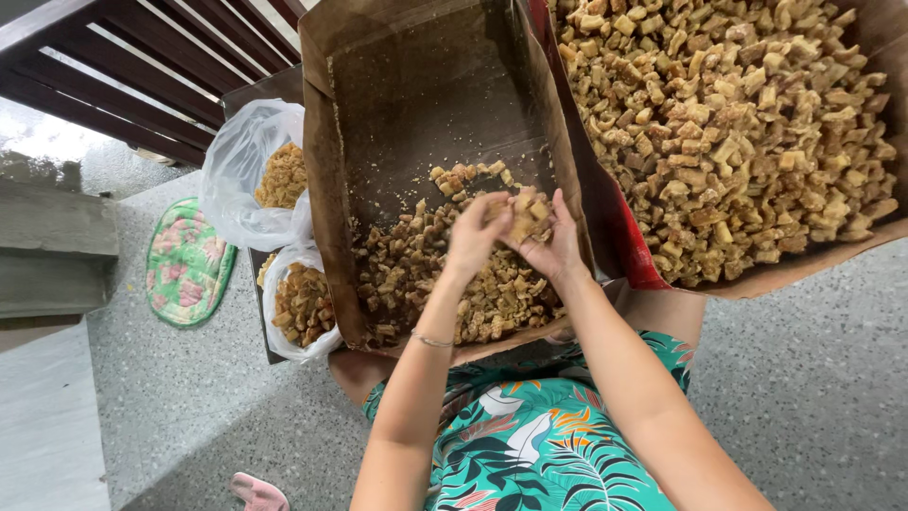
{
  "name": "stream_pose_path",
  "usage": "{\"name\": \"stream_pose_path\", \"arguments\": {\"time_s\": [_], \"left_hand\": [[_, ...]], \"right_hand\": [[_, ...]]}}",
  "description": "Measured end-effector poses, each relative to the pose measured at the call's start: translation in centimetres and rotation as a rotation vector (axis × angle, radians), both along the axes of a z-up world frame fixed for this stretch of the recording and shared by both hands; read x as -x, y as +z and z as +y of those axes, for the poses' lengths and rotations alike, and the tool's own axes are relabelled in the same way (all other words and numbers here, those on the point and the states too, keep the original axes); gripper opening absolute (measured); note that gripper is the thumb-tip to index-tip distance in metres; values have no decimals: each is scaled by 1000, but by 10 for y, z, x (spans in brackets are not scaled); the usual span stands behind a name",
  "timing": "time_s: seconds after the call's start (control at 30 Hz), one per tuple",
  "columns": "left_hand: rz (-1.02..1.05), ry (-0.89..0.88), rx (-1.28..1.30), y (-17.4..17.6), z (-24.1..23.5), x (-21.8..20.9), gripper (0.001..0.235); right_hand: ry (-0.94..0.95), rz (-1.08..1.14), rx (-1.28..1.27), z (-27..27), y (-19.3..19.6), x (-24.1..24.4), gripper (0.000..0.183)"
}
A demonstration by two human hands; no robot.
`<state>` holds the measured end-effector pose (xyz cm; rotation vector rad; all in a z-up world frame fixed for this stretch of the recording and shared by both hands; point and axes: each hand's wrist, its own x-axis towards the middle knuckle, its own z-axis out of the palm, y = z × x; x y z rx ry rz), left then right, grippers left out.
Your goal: The person sits on the floor and sorts small, light-brown food pieces from a cardboard tray into a larger box. They use both hands to scoop and transfer the items, occasionally breaking up clumps. The task involves repetitive scooping and transferring motions.
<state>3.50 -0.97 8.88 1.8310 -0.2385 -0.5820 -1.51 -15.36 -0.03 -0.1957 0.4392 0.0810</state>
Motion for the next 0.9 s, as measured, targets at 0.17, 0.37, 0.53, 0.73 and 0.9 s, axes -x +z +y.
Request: {"name": "stream_pose_path", "arguments": {"time_s": [0.17,0.37,0.53,0.73,0.9], "left_hand": [[-90,-65,-80,19,-16,6,40],[-44,-237,-22,22,-10,4,45],[5,-125,-102,22,10,-1,56],[-8,-40,-279,6,54,6,45],[-132,-259,-860,-11,68,26,72]], "right_hand": [[33,-86,-6,-2,-9,2,63],[3,-152,-34,-3,-23,2,63],[30,-41,-124,-2,7,1,68],[37,-119,-204,-3,1,1,50],[37,-238,-199,-11,28,1,37]]}}
